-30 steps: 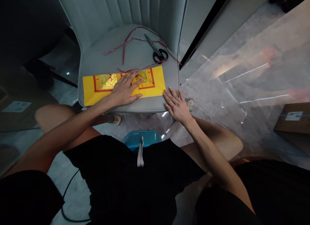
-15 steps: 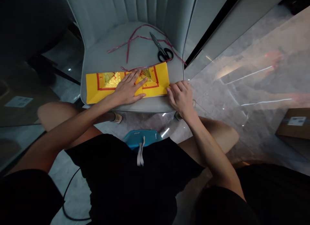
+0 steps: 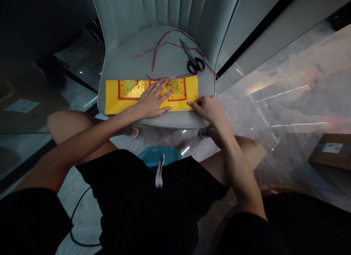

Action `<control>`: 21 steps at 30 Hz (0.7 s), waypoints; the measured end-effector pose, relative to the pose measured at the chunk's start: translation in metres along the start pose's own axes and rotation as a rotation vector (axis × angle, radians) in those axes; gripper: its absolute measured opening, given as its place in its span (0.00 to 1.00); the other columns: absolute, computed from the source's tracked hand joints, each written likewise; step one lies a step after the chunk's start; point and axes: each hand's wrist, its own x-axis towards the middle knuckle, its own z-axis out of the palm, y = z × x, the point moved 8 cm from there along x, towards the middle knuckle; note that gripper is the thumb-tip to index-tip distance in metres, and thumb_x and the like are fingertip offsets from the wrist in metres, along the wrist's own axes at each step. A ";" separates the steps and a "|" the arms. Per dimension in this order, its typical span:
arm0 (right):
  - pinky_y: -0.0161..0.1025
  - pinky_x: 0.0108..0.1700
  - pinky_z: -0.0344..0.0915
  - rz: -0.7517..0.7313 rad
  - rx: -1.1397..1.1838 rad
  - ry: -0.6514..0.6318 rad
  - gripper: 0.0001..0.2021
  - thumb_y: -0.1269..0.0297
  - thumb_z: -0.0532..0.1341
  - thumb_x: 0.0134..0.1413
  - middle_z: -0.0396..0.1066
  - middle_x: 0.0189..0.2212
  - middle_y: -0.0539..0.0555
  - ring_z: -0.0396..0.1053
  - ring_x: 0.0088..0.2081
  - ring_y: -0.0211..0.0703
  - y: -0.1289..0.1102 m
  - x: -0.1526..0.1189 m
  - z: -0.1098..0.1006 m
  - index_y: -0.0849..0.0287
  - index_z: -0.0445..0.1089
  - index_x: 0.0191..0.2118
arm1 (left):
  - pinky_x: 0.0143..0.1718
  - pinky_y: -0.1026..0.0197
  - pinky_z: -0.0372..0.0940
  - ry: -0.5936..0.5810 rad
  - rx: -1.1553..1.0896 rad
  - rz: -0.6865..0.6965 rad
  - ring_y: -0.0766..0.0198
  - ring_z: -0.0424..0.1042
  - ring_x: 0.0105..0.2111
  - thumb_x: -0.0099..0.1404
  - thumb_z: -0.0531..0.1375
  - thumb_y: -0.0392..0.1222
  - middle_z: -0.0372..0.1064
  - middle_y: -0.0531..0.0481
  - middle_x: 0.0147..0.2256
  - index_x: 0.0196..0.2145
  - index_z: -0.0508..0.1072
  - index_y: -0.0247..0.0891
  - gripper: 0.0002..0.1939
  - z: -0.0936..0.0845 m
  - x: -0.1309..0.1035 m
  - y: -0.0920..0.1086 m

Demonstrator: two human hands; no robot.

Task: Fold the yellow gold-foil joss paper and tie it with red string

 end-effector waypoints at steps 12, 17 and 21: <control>0.42 0.31 0.58 -0.141 0.126 -0.115 0.22 0.53 0.64 0.63 0.56 0.14 0.47 0.60 0.23 0.40 -0.037 -0.006 -0.055 0.54 0.66 0.18 | 0.56 0.39 0.68 0.102 0.177 0.297 0.43 0.73 0.58 0.76 0.46 0.35 0.77 0.31 0.54 0.57 0.77 0.34 0.23 -0.013 -0.024 0.069; 0.47 0.40 0.67 -0.191 -0.024 0.006 0.13 0.64 0.59 0.63 0.72 0.24 0.56 0.73 0.33 0.50 -0.124 -0.021 -0.074 0.58 0.75 0.28 | 0.54 0.52 0.67 0.061 0.242 0.654 0.55 0.76 0.55 0.77 0.46 0.30 0.80 0.41 0.53 0.56 0.77 0.40 0.23 0.014 -0.061 0.131; 0.51 0.46 0.70 -0.224 -0.062 0.020 0.13 0.70 0.55 0.65 0.78 0.37 0.63 0.78 0.44 0.61 -0.200 -0.030 -0.066 0.62 0.79 0.42 | 0.63 0.50 0.65 -0.014 0.138 0.408 0.50 0.70 0.65 0.78 0.52 0.35 0.71 0.42 0.65 0.64 0.72 0.41 0.22 0.034 -0.049 0.117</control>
